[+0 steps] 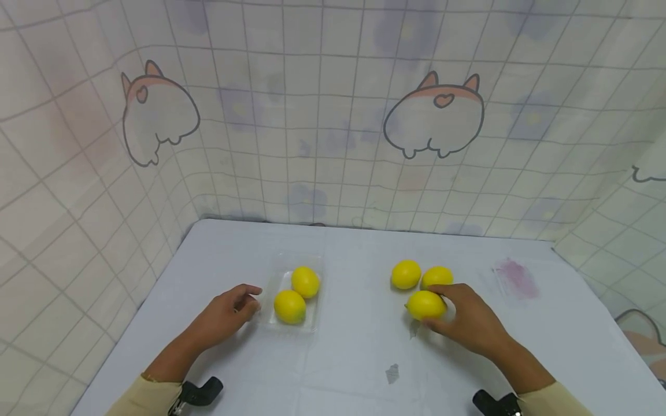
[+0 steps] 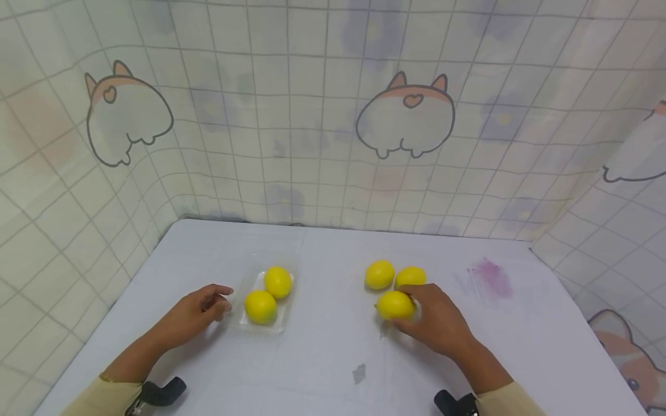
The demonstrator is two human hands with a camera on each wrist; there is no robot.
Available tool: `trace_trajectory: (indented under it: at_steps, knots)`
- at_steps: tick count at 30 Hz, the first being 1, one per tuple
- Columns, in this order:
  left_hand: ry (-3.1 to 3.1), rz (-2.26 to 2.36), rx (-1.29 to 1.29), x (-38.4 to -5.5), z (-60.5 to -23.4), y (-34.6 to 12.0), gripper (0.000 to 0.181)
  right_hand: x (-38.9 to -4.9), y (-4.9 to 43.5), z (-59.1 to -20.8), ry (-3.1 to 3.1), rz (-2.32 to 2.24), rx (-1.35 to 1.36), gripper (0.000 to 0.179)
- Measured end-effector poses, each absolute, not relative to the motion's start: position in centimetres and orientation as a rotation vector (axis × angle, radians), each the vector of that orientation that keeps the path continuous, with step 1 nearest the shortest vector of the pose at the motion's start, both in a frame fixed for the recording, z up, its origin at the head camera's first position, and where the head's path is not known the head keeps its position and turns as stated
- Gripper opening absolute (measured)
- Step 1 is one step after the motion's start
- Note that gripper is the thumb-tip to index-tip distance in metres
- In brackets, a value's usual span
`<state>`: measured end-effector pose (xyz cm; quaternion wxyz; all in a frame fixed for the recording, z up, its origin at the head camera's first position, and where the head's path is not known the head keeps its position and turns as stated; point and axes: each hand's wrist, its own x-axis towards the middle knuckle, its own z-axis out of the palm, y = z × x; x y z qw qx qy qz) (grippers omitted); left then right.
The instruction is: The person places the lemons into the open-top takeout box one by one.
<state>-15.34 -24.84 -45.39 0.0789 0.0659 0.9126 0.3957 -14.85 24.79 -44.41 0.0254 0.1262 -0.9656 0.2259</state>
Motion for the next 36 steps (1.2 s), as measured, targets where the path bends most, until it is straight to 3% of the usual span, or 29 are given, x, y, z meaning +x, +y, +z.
trace_trajectory:
  at_steps: [36]
  knots:
    - [2.751, 1.151, 0.171, -15.4, -45.1, -24.7, 0.036, -19.0, 14.6, -41.4, -2.913, 0.822, 0.540, 0.073]
